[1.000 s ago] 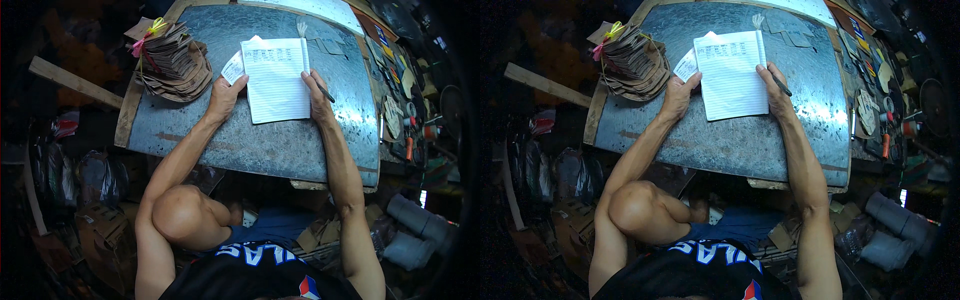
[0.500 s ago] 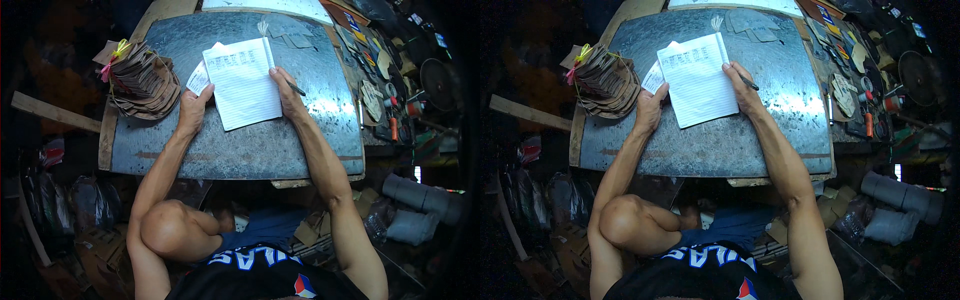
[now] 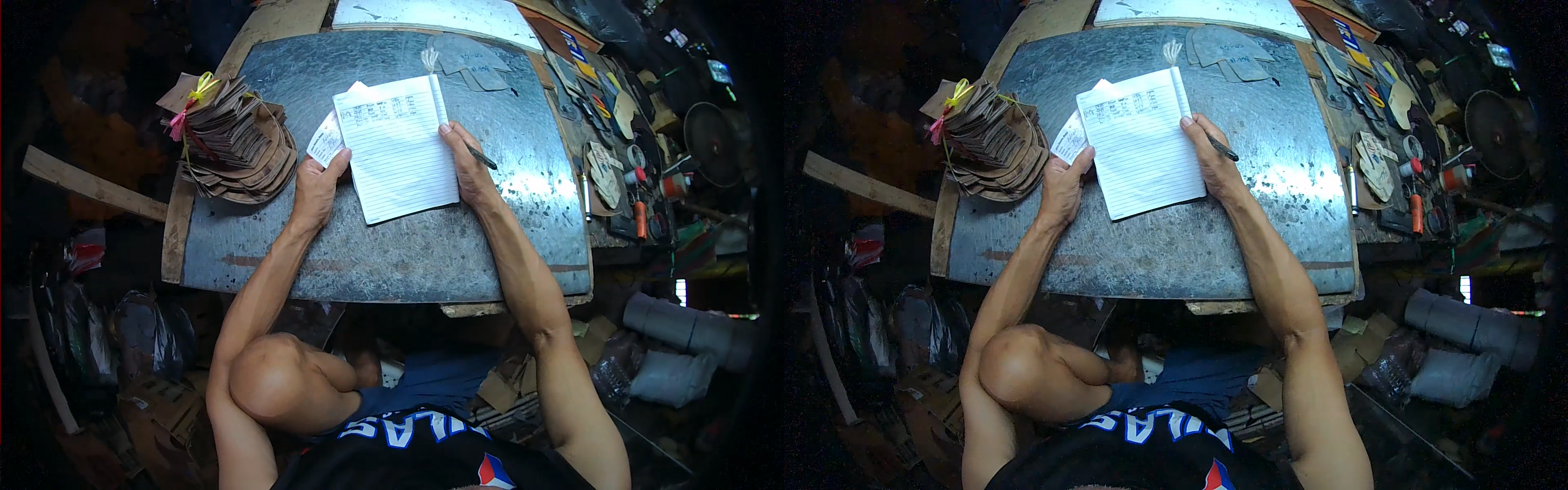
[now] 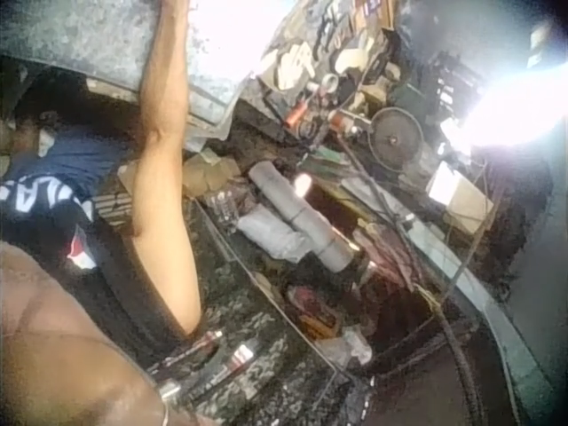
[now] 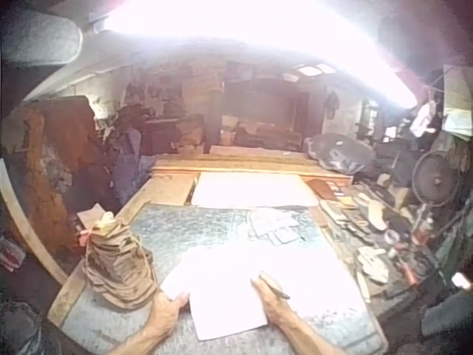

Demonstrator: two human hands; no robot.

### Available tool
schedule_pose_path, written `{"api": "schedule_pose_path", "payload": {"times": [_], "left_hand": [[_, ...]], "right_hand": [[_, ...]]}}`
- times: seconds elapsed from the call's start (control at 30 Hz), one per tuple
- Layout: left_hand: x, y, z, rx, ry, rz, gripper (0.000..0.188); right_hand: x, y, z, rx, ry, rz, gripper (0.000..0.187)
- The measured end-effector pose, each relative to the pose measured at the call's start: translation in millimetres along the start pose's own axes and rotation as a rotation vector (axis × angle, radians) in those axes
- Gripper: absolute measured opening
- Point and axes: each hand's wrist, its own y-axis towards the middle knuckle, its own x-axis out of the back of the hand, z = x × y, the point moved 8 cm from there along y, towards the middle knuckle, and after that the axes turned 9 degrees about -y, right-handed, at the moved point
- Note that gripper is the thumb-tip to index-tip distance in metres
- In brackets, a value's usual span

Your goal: Writing records in a notebook while referencing a paper slip at a workbench.

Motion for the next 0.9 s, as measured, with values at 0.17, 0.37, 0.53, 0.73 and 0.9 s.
{"api": "schedule_pose_path", "payload": {"times": [0.17, 0.37, 0.53, 0.73, 0.9], "left_hand": [[-1, 0, 2, 0.006, -0.03, 0.005, 0.031], [0, 0, 3, 0.019, 0.008, 0.009, 0.031], [-2, 0, 1, 0.023, 0.015, 0.005, 0.032], [-6, 1, -2, -0.013, 0.003, 0.015, 0.033], [-6, 2, -4, -0.032, 0.028, 0.036, 0.035]], "right_hand": [[2, -1, -2, 0.003, -0.026, -0.018, 0.042], [2, -1, -4, 0.001, -0.047, -0.027, 0.044], [3, -1, -4, -0.007, -0.025, -0.035, 0.044], [1, -3, -1, -0.007, -0.029, -0.012, 0.045], [-1, -2, 2, -0.005, -0.028, -0.003, 0.045]]}}
